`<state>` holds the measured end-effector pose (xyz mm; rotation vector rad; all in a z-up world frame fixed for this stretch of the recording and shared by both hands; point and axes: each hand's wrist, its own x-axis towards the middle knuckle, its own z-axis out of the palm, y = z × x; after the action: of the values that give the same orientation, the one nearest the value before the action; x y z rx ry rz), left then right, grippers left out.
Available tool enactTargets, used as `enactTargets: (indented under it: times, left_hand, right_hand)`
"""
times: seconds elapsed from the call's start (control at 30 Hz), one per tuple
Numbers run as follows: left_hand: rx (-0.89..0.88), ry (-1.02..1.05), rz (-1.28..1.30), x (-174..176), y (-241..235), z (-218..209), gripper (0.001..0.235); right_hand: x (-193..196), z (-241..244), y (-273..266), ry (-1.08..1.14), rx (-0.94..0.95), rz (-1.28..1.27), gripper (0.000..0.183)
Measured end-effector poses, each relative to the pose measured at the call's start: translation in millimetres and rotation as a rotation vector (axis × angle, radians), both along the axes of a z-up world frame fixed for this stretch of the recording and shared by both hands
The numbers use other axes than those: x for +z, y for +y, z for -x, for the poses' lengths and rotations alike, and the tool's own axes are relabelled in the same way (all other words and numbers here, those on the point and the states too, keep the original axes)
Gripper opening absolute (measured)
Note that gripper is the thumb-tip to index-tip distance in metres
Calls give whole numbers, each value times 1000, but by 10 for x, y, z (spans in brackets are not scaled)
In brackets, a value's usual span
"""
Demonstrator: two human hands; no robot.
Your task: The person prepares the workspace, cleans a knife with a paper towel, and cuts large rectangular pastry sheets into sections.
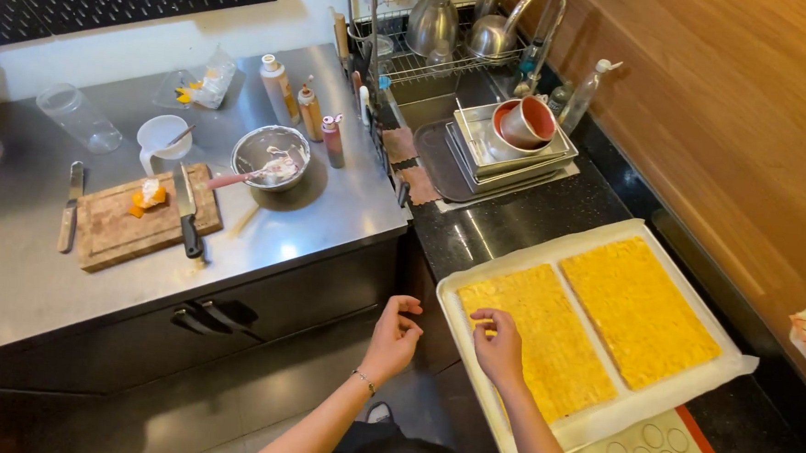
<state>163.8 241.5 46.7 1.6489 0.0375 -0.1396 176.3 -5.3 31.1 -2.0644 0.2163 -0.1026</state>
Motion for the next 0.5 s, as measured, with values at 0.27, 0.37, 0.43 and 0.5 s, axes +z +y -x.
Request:
enactTargets:
  times: [0.27,0.37,0.43,0.5]
  left_hand:
    - [445,324,20,124,1300,-25,42]
    - [573,365,80,-121,1481,-53,47]
    - [585,361,128,-292,1527,-173,47]
    - [490,277,40,-399,1558,-381,35]
  right_hand:
    - [406,-1923,798,80,232,158,23]
    - [407,-2532,753,2,167,164,21]
    - [444,-2750,439,-53,52,171,22]
    - [569,-2836,22,-65,-271,44,17]
